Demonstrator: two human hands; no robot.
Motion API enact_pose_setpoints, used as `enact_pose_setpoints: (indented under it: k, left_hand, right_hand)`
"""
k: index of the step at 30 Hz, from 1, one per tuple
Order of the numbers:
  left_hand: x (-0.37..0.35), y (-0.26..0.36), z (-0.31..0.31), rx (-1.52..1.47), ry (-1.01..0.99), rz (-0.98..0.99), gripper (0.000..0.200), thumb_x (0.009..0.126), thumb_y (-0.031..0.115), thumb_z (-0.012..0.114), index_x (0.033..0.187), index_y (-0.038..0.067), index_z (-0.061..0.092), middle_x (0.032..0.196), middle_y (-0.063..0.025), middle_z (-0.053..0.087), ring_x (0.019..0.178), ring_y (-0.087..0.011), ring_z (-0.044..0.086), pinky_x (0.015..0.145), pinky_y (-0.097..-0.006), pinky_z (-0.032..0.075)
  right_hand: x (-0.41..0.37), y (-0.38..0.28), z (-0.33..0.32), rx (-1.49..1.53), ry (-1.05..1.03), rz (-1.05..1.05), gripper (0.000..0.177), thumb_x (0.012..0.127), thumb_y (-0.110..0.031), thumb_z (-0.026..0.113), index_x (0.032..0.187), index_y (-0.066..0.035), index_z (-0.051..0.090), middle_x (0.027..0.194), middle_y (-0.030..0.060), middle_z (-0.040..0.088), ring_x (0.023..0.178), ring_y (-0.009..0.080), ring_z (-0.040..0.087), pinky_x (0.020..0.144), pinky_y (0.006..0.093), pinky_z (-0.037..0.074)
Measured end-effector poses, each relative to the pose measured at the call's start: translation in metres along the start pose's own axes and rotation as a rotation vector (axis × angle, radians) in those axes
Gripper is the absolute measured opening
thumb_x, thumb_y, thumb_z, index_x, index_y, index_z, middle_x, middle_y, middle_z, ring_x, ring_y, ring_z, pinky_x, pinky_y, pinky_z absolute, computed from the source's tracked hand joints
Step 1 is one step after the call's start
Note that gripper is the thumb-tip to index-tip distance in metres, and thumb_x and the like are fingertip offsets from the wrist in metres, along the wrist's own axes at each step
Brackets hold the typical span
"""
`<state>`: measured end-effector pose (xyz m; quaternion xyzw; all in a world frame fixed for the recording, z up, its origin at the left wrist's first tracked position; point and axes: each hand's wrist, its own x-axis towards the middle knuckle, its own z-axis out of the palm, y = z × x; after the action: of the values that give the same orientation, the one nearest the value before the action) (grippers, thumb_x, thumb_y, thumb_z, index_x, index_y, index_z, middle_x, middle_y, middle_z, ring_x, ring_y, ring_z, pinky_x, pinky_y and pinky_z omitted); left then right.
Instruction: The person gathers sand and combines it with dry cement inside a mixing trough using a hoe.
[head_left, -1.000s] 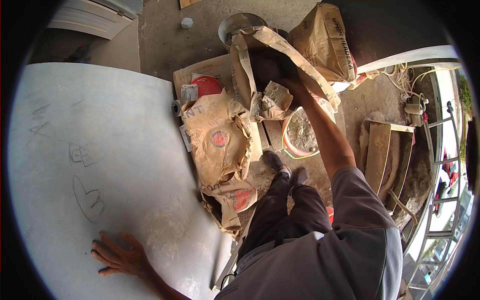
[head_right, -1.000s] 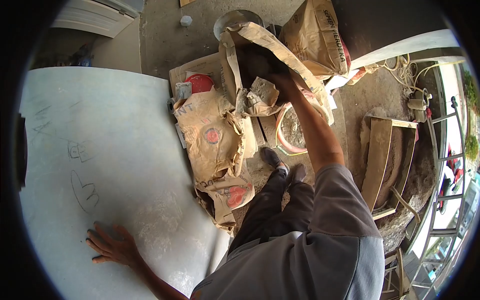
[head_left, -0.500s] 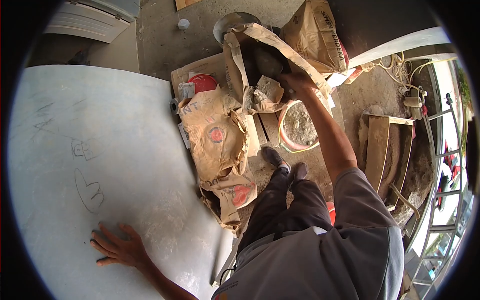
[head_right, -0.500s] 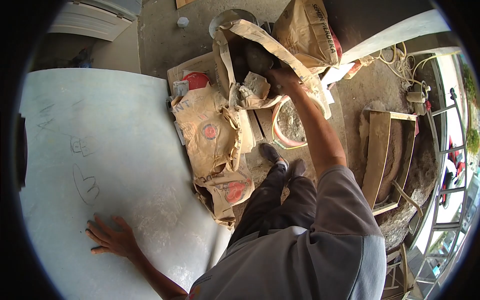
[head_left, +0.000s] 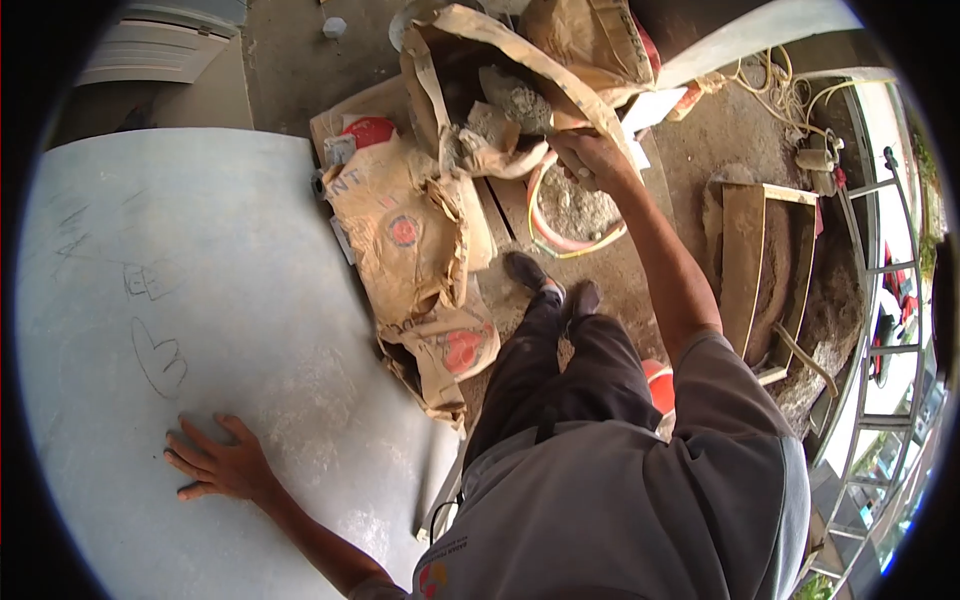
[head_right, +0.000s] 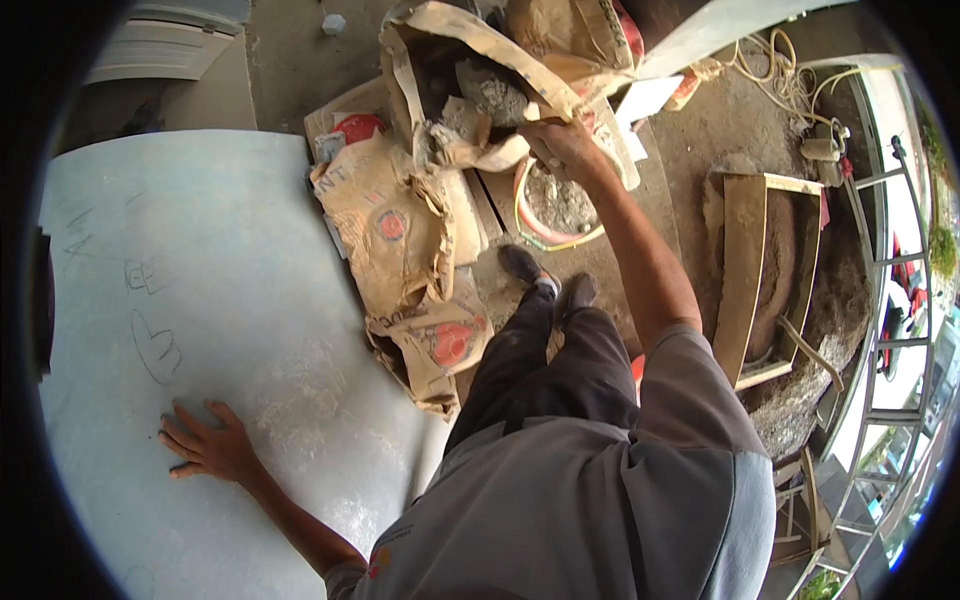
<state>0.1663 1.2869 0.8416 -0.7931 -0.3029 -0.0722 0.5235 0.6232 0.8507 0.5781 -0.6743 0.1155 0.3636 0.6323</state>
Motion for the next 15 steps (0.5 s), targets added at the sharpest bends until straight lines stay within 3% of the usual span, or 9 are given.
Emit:
enact_pose_setpoints:
  k: [11, 15]
  left_hand:
    - [0.002, 0.006, -0.008, 0.181, -0.065, 0.011, 0.058, 0.095, 0.058, 0.061, 0.138, 0.021, 0.068, 0.154, -0.0082, 0.051, 0.152, -0.0283, 0.036, 0.120, -0.0720, -0.012]
    - [0.003, 0.008, -0.014, 0.216, -0.045, 0.029, 0.057, 0.095, 0.057, 0.060, 0.137, 0.021, 0.069, 0.153, -0.0077, 0.051, 0.150, -0.0282, 0.039, 0.120, -0.0725, -0.011]
  right_hand:
    - [-0.099, 0.039, -0.067, -0.110, 0.060, 0.072, 0.026, 0.098, -0.025, 0.070, 0.089, -0.001, 0.075, 0.070, 0.0055, 0.067, 0.053, 0.0125, 0.061, 0.048, 0.0288, 0.049]
    - [-0.103, 0.083, -0.101, -0.138, 0.077, 0.131, 0.024, 0.094, -0.026, 0.072, 0.099, -0.002, 0.079, 0.070, 0.0051, 0.067, 0.053, 0.0132, 0.061, 0.048, 0.0299, 0.049]
